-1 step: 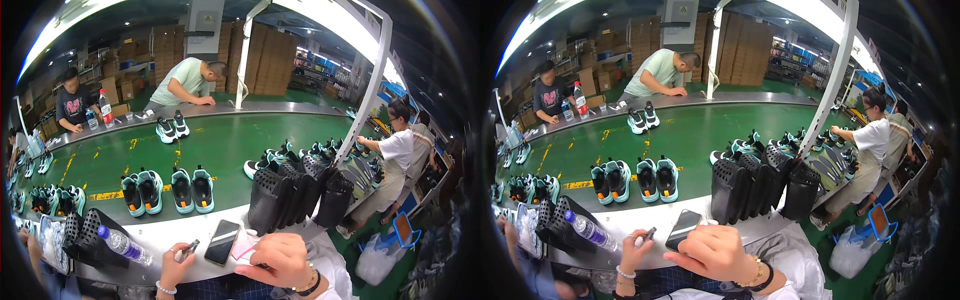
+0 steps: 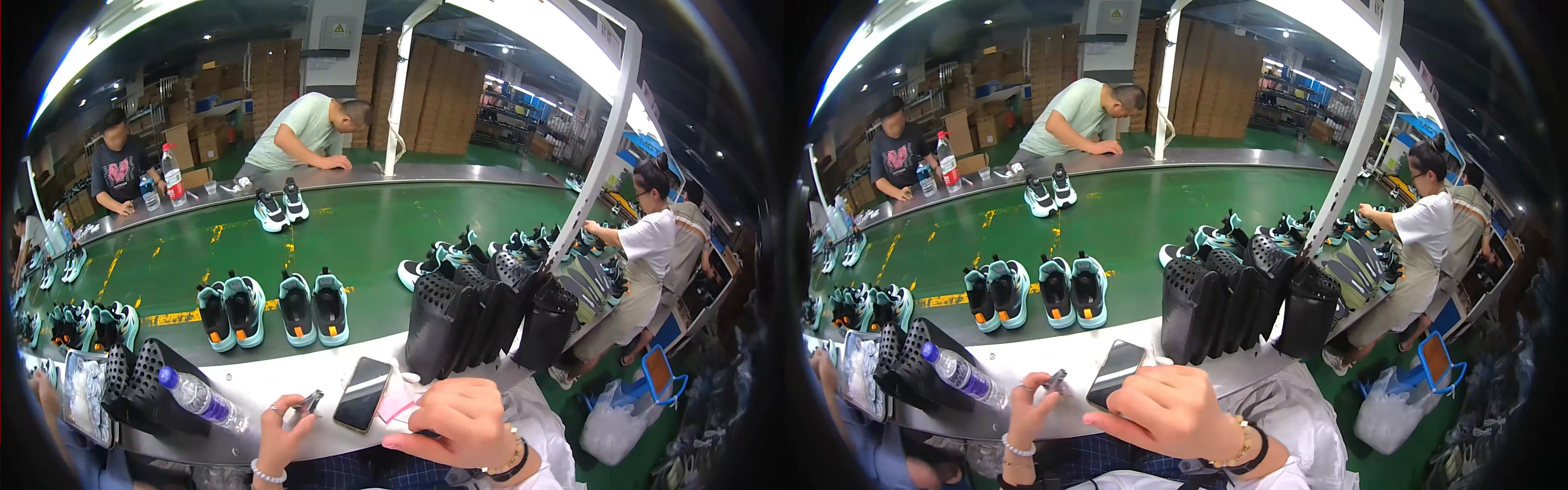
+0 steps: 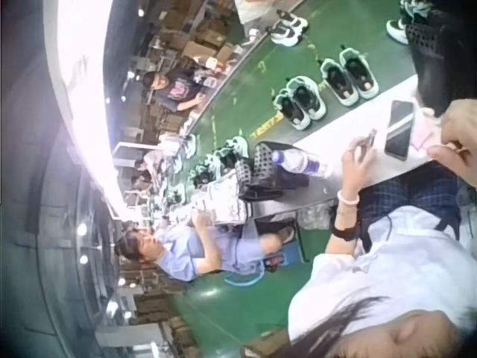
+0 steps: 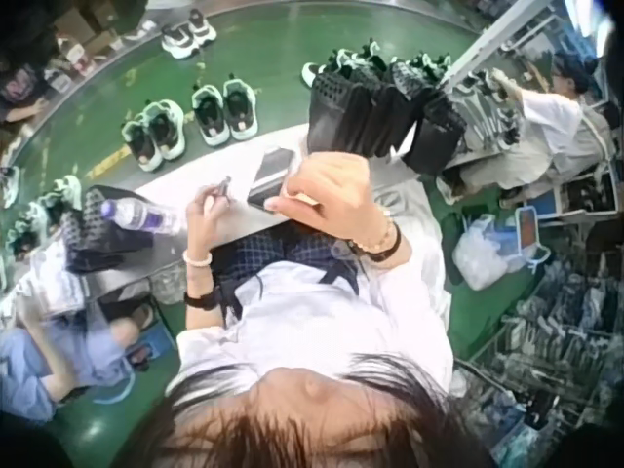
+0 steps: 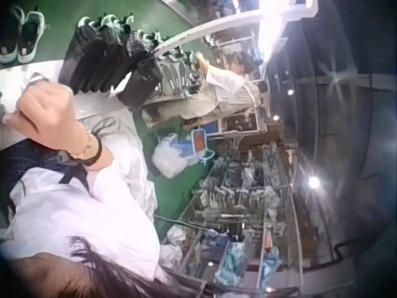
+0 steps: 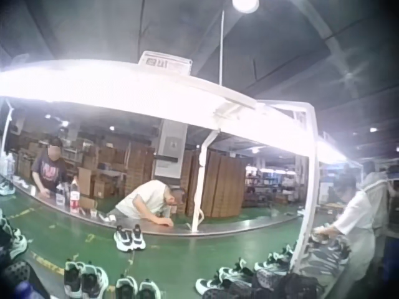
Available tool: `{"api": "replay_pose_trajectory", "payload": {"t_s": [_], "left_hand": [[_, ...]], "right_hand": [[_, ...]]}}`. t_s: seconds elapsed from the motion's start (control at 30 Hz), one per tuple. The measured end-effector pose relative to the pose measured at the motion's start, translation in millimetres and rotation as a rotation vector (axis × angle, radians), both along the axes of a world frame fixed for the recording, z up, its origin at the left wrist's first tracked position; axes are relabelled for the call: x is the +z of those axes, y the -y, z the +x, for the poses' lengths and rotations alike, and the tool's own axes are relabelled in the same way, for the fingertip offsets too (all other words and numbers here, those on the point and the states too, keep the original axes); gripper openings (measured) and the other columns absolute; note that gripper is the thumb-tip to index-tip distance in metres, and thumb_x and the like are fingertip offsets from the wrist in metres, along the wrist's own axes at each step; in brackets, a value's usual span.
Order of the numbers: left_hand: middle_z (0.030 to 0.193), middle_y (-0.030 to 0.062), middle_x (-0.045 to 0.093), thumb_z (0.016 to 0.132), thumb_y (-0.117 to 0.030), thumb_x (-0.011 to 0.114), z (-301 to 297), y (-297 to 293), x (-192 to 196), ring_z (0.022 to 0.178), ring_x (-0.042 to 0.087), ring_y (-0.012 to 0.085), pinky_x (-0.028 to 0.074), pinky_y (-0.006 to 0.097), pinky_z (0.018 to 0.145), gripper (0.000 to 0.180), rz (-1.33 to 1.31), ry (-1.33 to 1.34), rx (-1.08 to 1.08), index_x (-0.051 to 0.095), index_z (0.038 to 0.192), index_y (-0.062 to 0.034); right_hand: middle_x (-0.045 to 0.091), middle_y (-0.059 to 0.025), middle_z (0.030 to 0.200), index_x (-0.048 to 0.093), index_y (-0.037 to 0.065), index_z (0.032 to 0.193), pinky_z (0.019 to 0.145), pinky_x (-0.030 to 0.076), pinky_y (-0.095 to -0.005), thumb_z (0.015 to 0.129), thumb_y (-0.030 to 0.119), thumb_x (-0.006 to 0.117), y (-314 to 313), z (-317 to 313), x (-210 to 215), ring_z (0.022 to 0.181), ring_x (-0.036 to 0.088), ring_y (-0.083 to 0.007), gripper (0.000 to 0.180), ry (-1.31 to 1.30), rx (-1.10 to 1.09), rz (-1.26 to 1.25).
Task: Inspecting and organizing finished shoes on an assembly line in a factory.
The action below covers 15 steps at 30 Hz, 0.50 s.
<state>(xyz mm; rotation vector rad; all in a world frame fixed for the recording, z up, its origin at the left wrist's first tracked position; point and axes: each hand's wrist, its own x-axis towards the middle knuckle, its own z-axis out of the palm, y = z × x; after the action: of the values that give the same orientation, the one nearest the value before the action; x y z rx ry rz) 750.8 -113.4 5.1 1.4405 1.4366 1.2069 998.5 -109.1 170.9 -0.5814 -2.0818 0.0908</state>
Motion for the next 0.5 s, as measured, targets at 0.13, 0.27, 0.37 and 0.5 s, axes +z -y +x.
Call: {"api": "replay_pose_trajectory", "payload": {"t_s": [0.13, 0.27, 0.37, 0.5], "left_hand": [[0.073, 0.0084, 0.057, 0.059, -0.012, 0.070, 15, 27, 80, 0.065, 0.054, 0.0208, 0.048, 0.035, 0.075, 0.029, 0.379, 0.080, -0.004, 0.061, 0.084, -0.0008], [0.066, 0.0043, 0.050, 0.051, -0.012, 0.068, 29, 47, 142, 0.058, 0.049, 0.0180, 0.050, 0.038, 0.071, 0.030, 0.766, -0.240, -0.093, 0.060, 0.079, -0.0047], [0.065, 0.0061, 0.051, 0.065, -0.020, 0.074, 28, 51, 168, 0.062, 0.055, 0.0240, 0.052, 0.044, 0.073, 0.029, 0.866, -0.404, -0.272, 0.064, 0.087, -0.0048], [0.064, 0.0040, 0.049, 0.066, -0.019, 0.075, 31, 52, 177, 0.061, 0.054, 0.0220, 0.053, 0.043, 0.072, 0.030, 0.927, -0.520, -0.301, 0.064, 0.090, -0.0047]], "right_hand": [[0.044, 0.0014, 0.053, 0.049, 0.010, 0.060, 0.042, 0.038, -0.0247, 0.072, 0.026, 0.075, 3, 8, 12, 0.045, 0.047, -0.0130, 0.033, 0.183, -0.065, 0.082], [0.043, 0.0017, 0.049, 0.050, 0.011, 0.055, 0.040, 0.036, -0.0248, 0.067, 0.029, 0.080, 10, 9, 25, 0.042, 0.046, -0.0149, 0.037, 0.265, -0.081, 0.106], [0.040, 0.0022, 0.048, 0.046, 0.012, 0.053, 0.039, 0.035, -0.0239, 0.068, 0.031, 0.079, 14, 8, 33, 0.041, 0.044, -0.0140, 0.041, 0.341, -0.135, 0.121], [0.037, 0.0034, 0.050, 0.046, 0.012, 0.056, 0.041, 0.035, -0.0225, 0.072, 0.032, 0.074, 19, 12, 38, 0.044, 0.043, -0.0109, 0.037, 0.441, -0.153, 0.120]]}}
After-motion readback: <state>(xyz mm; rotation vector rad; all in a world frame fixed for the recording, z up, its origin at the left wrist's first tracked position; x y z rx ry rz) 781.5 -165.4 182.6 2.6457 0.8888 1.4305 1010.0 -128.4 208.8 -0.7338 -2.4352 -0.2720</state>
